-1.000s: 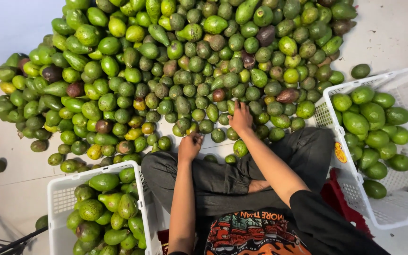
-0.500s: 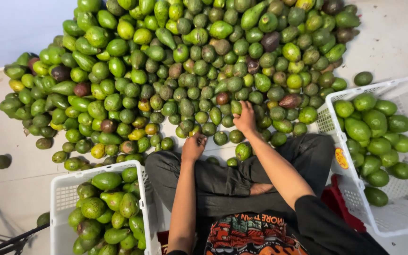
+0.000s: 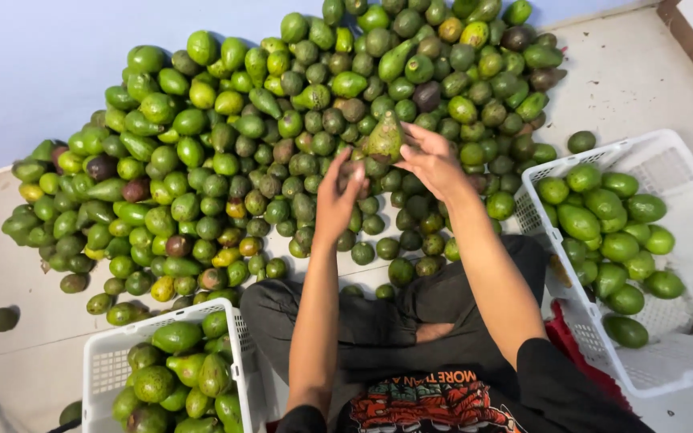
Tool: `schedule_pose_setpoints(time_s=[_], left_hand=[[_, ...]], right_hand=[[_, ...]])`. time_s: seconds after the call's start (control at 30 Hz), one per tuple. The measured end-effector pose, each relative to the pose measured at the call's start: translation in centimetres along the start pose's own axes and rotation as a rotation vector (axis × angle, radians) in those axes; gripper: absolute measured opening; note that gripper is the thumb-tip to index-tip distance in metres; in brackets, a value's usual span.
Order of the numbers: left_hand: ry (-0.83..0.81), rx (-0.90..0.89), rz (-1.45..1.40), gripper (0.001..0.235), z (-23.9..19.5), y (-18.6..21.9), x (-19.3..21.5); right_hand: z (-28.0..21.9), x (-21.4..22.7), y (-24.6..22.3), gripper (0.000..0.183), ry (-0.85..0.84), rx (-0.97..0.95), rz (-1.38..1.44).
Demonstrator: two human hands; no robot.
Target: The person sits on the floor and repeatedly picks up avocados from a large pile, rotates them to inspect the surface, and places them into one of two white plastic baskets. The person handles the avocados one at a time, transferring them from the central pile into the baskets.
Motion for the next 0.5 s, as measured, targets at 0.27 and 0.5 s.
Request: schedule_pose_setpoints(time_s=[0.27,0.5], left_hand=[[-0.239,-0.093,0.004,0.073,4.7,6.6,0.0],[-0.151,-0.316,0.32,0.089,5.3,8.5,-0.5]], right_hand=[[1.7,-3.4,-5.2,0.049,-0.117,0.081,0.035],[2.1,-4.1,-5.5,0.041,-0.054,-0.029,0.182]])
Point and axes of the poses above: each hand's wrist, its own z-axis towards the middle knuckle, its own x-axis out of the back of the hand, y = z × x, the point moved 5 cm from there along z, towards the middle knuckle, and after that the axes turned 14 degrees about -y, right-handed, at the moved point
